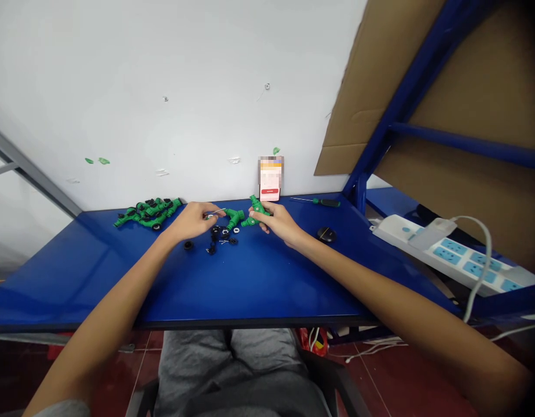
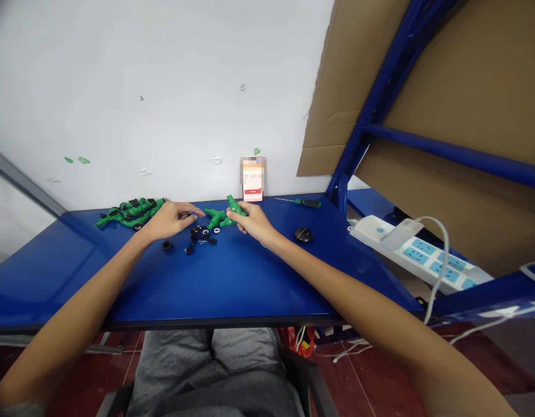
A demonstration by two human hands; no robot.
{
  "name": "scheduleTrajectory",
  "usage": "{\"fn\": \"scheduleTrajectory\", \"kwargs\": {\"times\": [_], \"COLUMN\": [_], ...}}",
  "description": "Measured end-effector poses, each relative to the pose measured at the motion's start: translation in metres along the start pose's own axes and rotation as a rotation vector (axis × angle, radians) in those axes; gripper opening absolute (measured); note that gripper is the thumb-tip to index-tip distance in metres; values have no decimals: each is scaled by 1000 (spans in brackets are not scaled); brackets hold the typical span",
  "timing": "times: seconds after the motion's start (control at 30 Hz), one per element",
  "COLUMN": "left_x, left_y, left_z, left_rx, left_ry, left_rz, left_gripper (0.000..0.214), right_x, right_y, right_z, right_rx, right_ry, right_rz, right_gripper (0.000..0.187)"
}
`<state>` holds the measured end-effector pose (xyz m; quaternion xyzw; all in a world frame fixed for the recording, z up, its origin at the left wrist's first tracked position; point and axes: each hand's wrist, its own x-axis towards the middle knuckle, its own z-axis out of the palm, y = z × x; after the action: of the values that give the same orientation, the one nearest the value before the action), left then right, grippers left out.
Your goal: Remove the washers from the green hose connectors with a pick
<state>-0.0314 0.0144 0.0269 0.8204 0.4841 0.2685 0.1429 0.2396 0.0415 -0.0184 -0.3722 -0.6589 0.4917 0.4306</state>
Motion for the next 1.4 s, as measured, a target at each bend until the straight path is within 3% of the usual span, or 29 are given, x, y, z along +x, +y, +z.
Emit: {"fn": "scheduleTrajectory", "kwargs": {"times": [0.27,0.43,0.53,0.8,1.0,1.23,1.4], "left_x": [-2,-6,-6,-4,-6,-6,-6], "left_y": [3,9,7,18,33,32,33], "left_z": [14,27,31,23,23,31,24], "left_rx": [-13,-21,-58,-214,-320,-308,-282], "left_ry": [237,365,401,268,184,110,198], "left_rz": [-20,58,26,-65,-37,22,46], "left_gripper": [47,34,24,7,16,36,35], "right_x": [0,-6,-8,-6,-6,-7,-8], "right_y": [1,-6,-7,-1,-2,-1,-6], "right_z": [-2,2,6,5,5,13,9], "right_rx": [177,316,362,340,174,302,362], "right_ry": [19,-85,-158,-189,-114,-251,-230], "right_rz": [-10,-31,-63,-120,-280,-60,-21], "right_gripper": [37,32,27,31,36,38,34]}}
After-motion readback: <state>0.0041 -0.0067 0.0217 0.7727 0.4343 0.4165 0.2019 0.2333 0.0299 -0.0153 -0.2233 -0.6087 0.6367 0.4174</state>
